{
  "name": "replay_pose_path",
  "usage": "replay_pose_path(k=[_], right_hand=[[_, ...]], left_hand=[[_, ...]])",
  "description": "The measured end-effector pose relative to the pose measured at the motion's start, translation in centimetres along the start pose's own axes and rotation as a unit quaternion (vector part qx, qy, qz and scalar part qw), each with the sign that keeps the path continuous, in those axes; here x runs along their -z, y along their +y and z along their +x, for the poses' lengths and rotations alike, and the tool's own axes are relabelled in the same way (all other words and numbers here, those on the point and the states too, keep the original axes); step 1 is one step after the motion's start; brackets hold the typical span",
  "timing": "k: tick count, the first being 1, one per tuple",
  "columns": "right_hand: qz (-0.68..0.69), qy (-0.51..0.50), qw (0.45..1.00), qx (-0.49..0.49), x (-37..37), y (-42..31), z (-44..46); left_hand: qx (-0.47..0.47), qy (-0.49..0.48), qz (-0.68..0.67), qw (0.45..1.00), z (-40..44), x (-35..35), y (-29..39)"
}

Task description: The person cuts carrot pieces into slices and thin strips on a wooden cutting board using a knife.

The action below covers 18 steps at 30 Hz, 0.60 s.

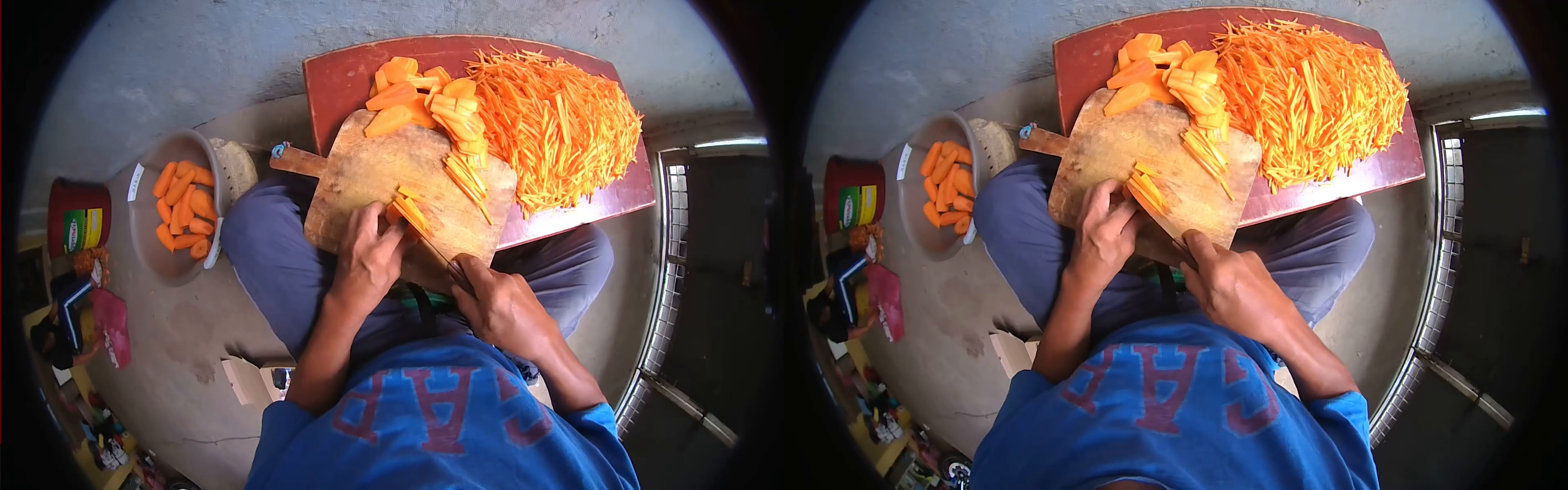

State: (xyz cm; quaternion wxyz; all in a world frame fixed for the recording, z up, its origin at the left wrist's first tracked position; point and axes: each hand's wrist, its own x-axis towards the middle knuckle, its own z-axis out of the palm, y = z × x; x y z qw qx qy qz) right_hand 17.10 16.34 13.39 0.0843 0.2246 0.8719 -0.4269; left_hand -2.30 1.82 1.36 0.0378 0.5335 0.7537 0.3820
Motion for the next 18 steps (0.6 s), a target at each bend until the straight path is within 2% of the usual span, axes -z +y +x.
replay_pose_path(k=[7,10,14,18], right_hand=[[-0.018,0.031,0.997,0.074,-1.1,1.8,2.2],[-0.024,-0.009,1.0,0.016,0.0,0.3,0.9],[-0.036,0.024,0.997,0.063,-1.1,0.5,-0.1],[-0.041,0.001,0.999,0.023,-1.8,0.3,1.2]], left_hand=[[-0.016,0.02,0.01,1.0,0.0,-0.3,-0.2],[-0.003,0.019,-0.008,1.0,0.0,0.0,0.2],[-0.007,0.03,-0.017,0.999,-0.1,-0.1,-0.3],[-0.016,0.03,0.002,0.999,-0.2,-0.3,-0.4]])
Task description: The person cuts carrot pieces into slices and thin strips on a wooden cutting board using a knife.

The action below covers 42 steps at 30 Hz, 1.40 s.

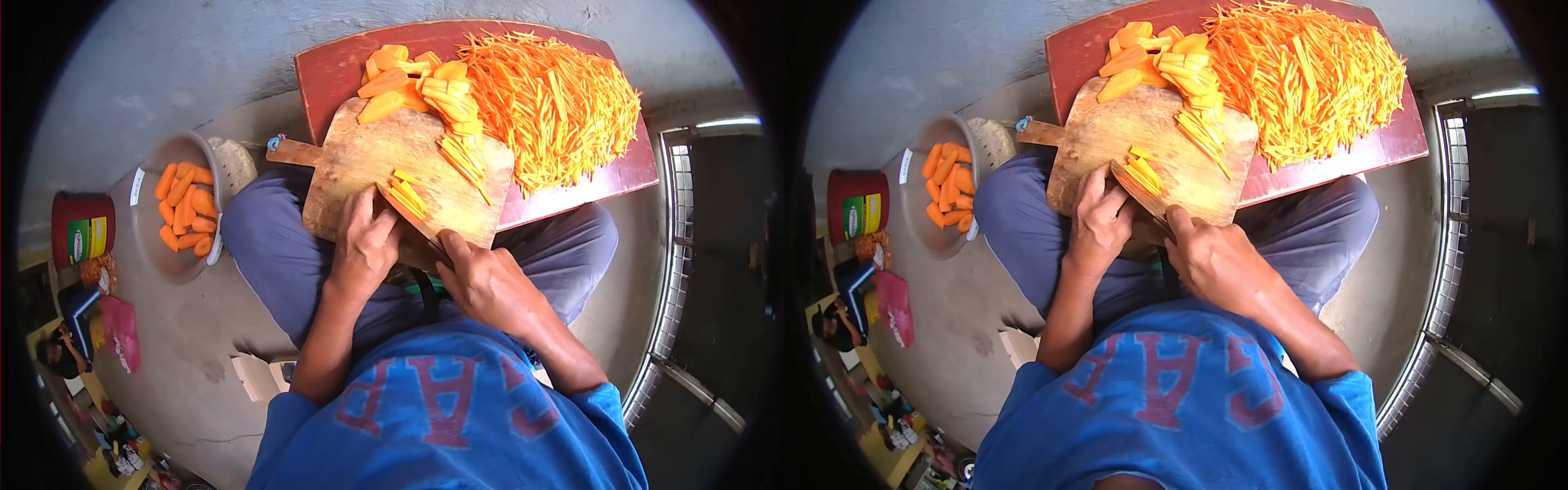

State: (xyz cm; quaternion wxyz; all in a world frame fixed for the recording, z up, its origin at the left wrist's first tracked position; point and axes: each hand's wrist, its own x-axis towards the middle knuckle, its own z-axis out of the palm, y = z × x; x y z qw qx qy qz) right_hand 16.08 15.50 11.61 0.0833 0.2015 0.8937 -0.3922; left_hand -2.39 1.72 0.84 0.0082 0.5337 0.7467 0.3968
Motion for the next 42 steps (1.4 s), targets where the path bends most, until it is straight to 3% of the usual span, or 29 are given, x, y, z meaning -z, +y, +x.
replay_pose_path(k=[4,7,24,27,33,39,42], right_hand=[[0.017,0.01,0.999,0.038,0.2,0.8,-0.1],[0.028,-0.005,0.999,0.022,1.1,0.2,-1.3],[0.021,0.01,0.999,0.026,0.2,0.3,0.0],[0.032,0.05,0.996,0.073,-0.7,1.0,1.2],[0.052,0.015,0.998,0.015,1.0,-0.1,-1.3],[0.033,0.053,0.995,0.081,-0.8,1.0,1.7],[0.041,0.013,0.999,0.016,0.6,0.3,-0.2]], left_hand=[[-0.005,-0.005,-0.009,1.0,0.1,0.1,0.0],[0.035,-0.019,-0.024,0.999,-0.2,0.2,0.4],[0.015,-0.02,0.043,0.999,-0.8,0.1,0.2],[0.003,-0.026,0.059,0.998,-0.8,0.1,-0.1],[-0.016,0.019,0.018,1.0,-0.1,0.3,0.5],[0.016,-0.035,0.025,0.999,-0.3,0.6,0.5],[-0.002,-0.018,0.022,1.0,-0.4,0.5,0.2]])
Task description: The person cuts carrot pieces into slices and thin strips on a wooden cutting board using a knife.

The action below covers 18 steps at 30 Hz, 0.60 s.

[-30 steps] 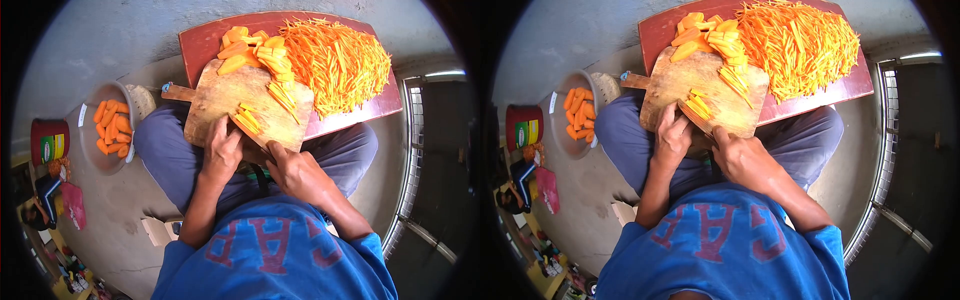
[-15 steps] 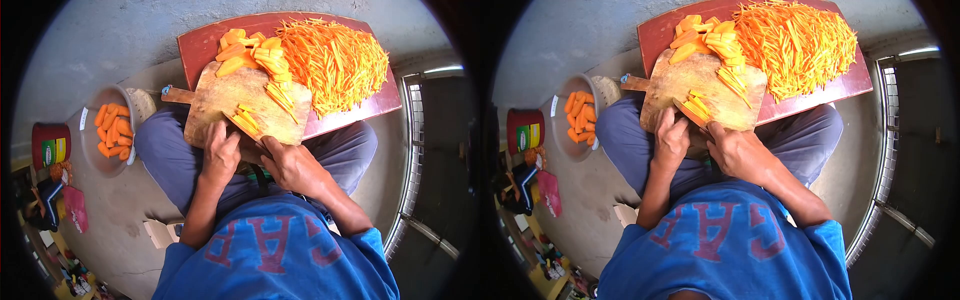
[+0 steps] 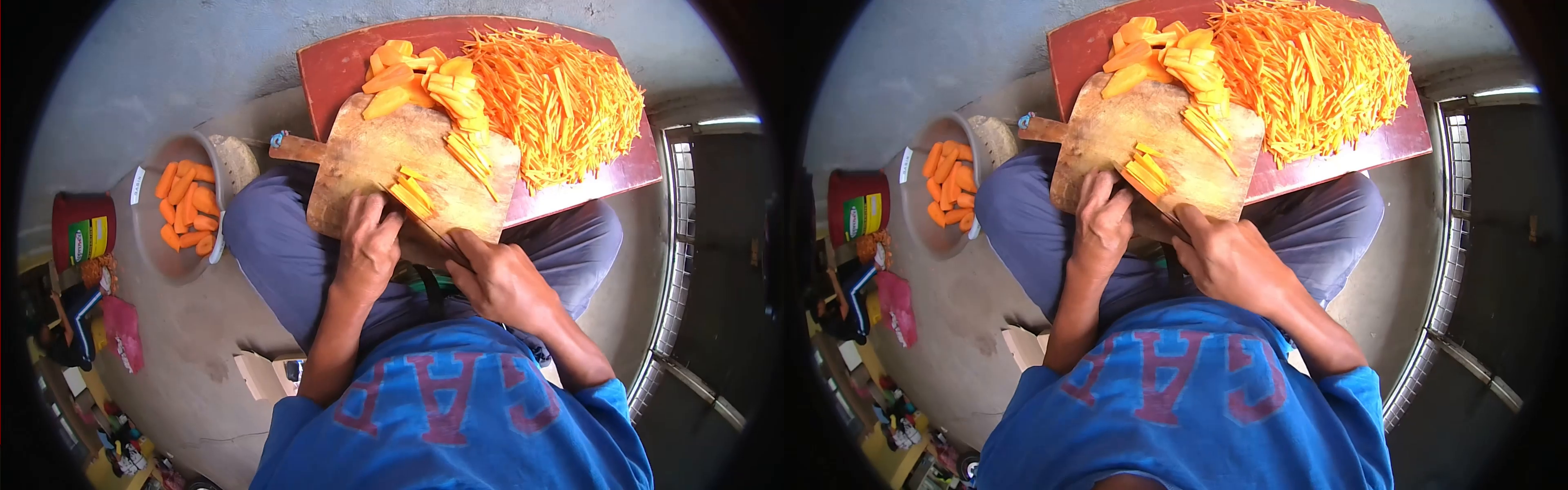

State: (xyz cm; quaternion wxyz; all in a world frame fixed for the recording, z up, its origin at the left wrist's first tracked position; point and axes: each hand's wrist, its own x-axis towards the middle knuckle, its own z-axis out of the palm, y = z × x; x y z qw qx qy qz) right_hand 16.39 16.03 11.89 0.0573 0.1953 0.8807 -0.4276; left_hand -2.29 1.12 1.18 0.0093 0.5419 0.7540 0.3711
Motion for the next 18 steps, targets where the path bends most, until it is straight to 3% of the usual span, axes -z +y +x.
replay_pose_path(k=[4,10,14,18], right_hand=[[0.011,-0.001,1.0,-0.012,0.3,-0.9,-1.0],[0.003,0.052,0.996,0.072,-1.3,0.4,1.6],[0.018,-0.01,1.0,-0.015,0.4,-0.9,-0.7],[-0.012,0.009,1.0,0.018,-1.1,-0.2,0.9]], left_hand=[[-0.002,0.009,0.007,1.0,0.0,-0.1,0.1],[-0.017,0.024,-0.019,0.999,0.0,-0.4,-0.3],[-0.013,0.037,-0.041,0.998,-0.1,-0.4,-0.1],[-0.011,0.036,-0.021,0.999,0.0,-0.5,-0.2]])
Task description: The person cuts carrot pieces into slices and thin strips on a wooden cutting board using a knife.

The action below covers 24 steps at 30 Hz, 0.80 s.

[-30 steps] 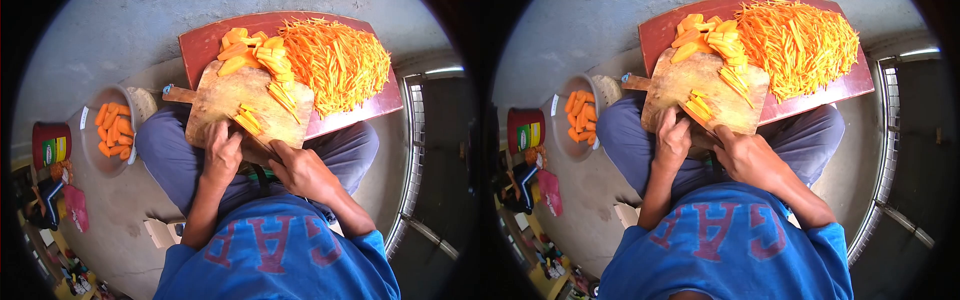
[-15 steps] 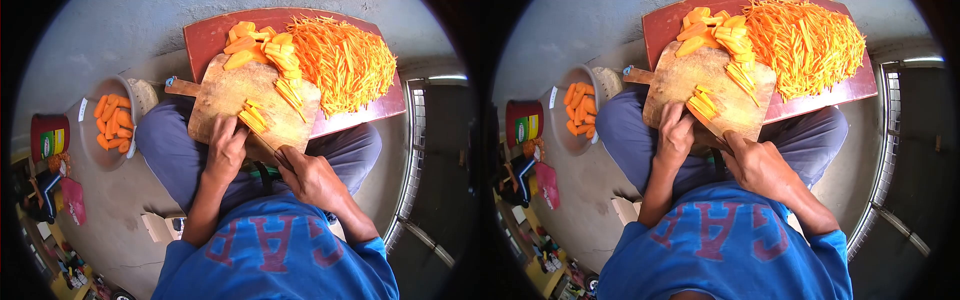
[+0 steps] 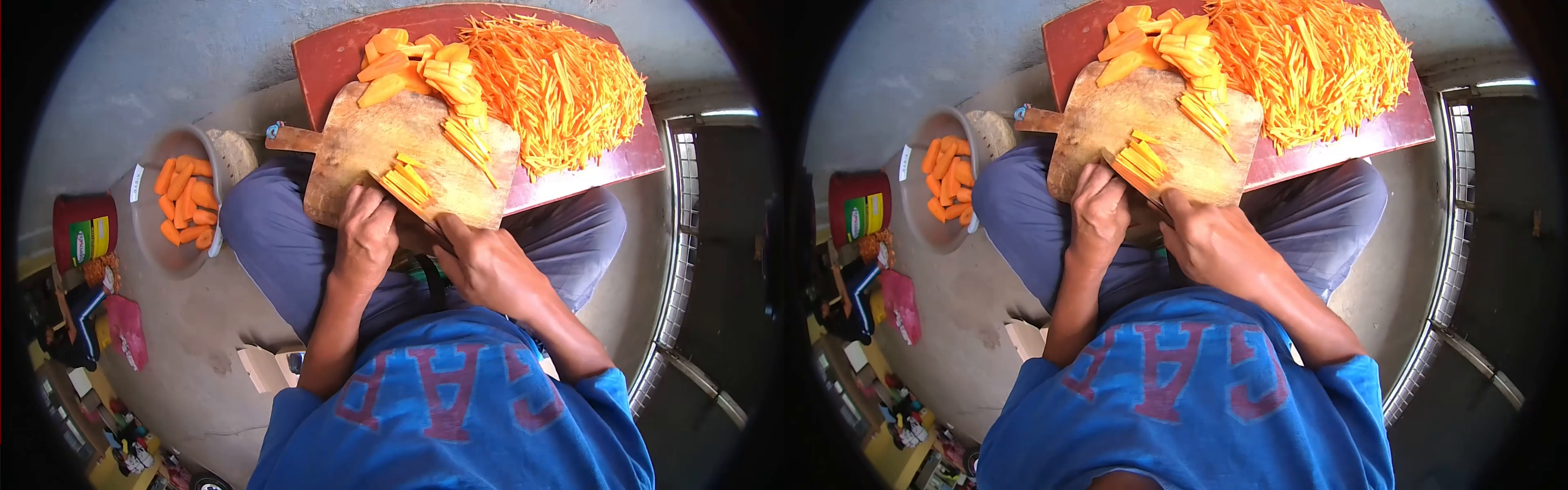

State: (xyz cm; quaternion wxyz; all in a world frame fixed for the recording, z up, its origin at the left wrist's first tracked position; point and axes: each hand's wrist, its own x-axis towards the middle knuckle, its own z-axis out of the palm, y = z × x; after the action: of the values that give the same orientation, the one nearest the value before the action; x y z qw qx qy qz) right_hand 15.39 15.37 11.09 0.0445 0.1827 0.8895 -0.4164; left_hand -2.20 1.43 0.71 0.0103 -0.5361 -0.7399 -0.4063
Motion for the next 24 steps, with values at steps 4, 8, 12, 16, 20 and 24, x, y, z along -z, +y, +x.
replay_pose_path(k=[4,8,12,16,20,24], right_hand=[[0.039,0.037,0.998,0.038,-0.4,0.6,0.9],[0.045,-0.003,0.999,-0.016,1.0,-0.3,-1.1],[0.039,0.026,0.999,0.003,-0.3,0.7,-0.2],[0.056,0.028,0.998,0.005,-0.1,0.6,-0.5],[0.087,0.023,0.995,-0.052,1.0,-0.6,-2.1],[0.12,0.042,0.988,-0.084,1.1,-0.9,-2.4]], left_hand=[[0.006,-0.005,-0.003,1.0,0.0,0.3,0.2],[-0.014,0.003,-0.006,1.0,-0.4,0.1,-0.2],[-0.002,-0.001,0.011,1.0,-0.4,-0.2,-0.2],[-0.012,0.003,0.008,1.0,-0.3,-0.1,-0.6],[0.051,0.004,-0.02,0.999,-0.1,0.1,-0.1],[0.049,0.037,-0.031,0.998,1.0,0.4,0.7]])
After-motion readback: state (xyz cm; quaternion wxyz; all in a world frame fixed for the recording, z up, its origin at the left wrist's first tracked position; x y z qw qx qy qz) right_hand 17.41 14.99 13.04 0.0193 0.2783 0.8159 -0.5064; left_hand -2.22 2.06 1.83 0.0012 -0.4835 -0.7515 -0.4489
